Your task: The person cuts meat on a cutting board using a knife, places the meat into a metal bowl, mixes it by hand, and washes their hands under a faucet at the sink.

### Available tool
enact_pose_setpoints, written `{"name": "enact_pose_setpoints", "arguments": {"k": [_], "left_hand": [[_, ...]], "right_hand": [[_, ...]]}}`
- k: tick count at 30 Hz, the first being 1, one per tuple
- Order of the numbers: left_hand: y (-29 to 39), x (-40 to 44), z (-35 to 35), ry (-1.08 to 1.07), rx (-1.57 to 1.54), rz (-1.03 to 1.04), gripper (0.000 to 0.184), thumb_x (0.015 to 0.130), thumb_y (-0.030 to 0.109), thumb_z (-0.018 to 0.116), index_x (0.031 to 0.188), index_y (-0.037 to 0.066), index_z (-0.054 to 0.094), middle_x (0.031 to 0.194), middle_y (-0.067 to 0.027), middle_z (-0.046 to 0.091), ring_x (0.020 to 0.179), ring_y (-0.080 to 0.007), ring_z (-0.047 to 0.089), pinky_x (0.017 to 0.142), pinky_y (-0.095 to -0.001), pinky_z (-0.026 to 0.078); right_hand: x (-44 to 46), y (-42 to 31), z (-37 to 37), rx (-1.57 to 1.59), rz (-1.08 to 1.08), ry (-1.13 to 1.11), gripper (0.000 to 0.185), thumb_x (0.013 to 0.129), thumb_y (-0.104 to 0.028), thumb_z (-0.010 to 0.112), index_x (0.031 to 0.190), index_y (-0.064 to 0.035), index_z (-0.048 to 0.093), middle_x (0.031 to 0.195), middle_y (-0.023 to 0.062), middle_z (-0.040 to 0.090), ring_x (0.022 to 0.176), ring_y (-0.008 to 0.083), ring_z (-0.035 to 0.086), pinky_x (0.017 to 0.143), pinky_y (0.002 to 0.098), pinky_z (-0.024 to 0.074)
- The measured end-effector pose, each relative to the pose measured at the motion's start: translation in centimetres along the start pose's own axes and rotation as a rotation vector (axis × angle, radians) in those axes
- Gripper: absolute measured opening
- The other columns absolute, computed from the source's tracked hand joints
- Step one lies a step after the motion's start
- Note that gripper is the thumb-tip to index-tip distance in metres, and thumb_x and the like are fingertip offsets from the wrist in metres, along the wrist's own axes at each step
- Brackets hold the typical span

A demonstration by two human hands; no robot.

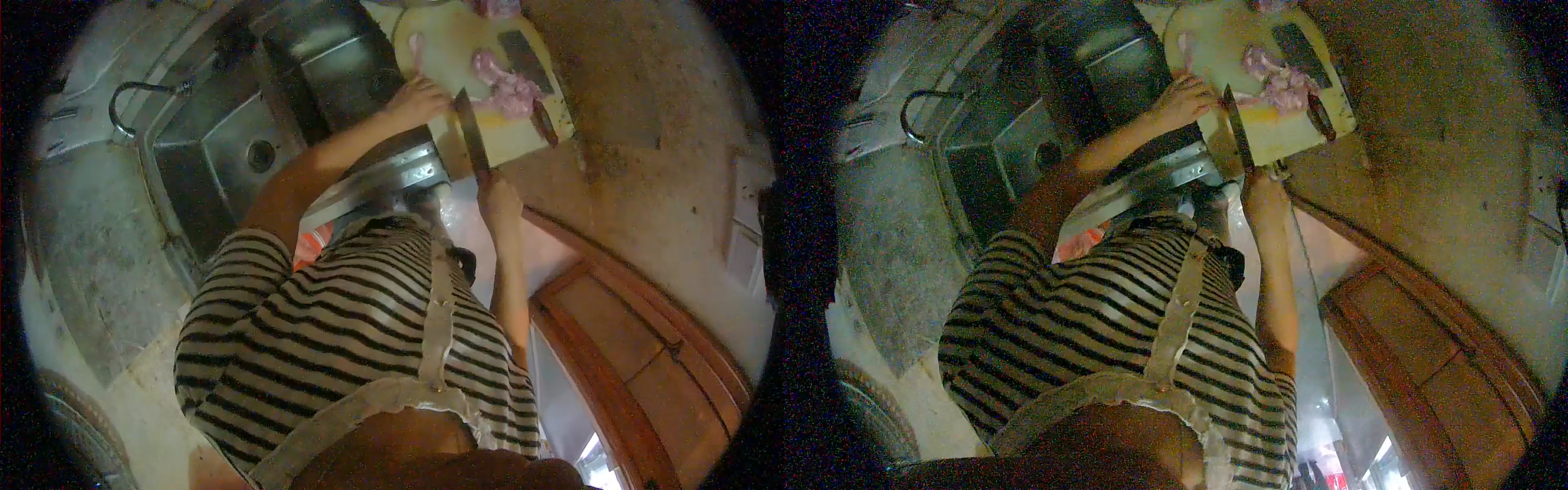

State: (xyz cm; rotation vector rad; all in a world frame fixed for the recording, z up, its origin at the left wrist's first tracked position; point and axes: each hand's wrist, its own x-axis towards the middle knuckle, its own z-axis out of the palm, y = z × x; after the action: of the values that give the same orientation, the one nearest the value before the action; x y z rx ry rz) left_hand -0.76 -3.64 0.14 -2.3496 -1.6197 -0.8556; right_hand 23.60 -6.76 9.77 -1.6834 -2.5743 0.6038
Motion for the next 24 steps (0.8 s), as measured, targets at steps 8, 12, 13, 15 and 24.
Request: {"name": "enact_pose_setpoints", "arguments": {"k": [8,12,13,15,24], "left_hand": [[-0.6,-0.6,1.1,-0.147,-0.086,-0.103,0.021,0.076,0.024,0.056,0.095,0.013,0.058,0.100,-0.0036,0.055,0.098,-0.0224,0.048,0.092,-0.0394,0.034],[-0.7,-0.9,0.2,-0.133,-0.074,-0.082,0.019,0.077,0.022,0.056,0.093,0.012,0.058,0.097,-0.0045,0.055,0.098,-0.0234,0.048,0.092,-0.0392,0.034],[-1.0,-0.6,0.0,-0.130,-0.074,-0.079,0.019,0.076,0.021,0.056,0.093,0.012,0.058,0.095,-0.0048,0.054,0.098,-0.0235,0.048,0.092,-0.0395,0.034],[-1.2,0.1,0.2,-0.121,-0.075,-0.072,0.019,0.076,0.020,0.056,0.094,0.012,0.058,0.094,-0.0050,0.054,0.097,-0.0236,0.048,0.091,-0.0398,0.035],[-0.8,3.6,2.2,-0.234,0.140,-0.009,0.022,0.074,0.018,0.053,0.095,0.014,0.058,0.092,-0.0059,0.054,0.091,-0.0262,0.052,0.080,-0.0405,0.042]], "right_hand": [[0.0,1.4,0.6,-0.089,0.046,-0.094,0.035,0.084,-0.031,0.042,0.079,0.0008,0.057,0.073,0.0244,0.058,0.071,0.0402,0.057,0.064,0.0470,0.0455],[1.0,2.8,0.6,-0.054,0.067,-0.087,0.036,0.084,-0.035,0.042,0.084,-0.0020,0.058,0.079,0.0244,0.058,0.077,0.0402,0.056,0.069,0.0471,0.0444],[1.5,3.3,0.7,-0.049,0.070,-0.085,0.036,0.084,-0.035,0.042,0.084,-0.0020,0.058,0.079,0.0244,0.058,0.077,0.0402,0.056,0.069,0.0471,0.0444],[2.2,4.5,0.7,-0.112,0.082,-0.062,0.030,0.080,-0.030,0.049,0.079,-0.0004,0.055,0.077,0.0213,0.058,0.073,0.0378,0.057,0.064,0.0466,0.0463],[3.2,6.2,-1.8,-0.161,0.232,-0.016,0.046,0.083,-0.043,0.043,0.080,0.0004,0.058,0.079,0.0242,0.059,0.077,0.0386,0.058,0.067,0.0474,0.0462]]}}
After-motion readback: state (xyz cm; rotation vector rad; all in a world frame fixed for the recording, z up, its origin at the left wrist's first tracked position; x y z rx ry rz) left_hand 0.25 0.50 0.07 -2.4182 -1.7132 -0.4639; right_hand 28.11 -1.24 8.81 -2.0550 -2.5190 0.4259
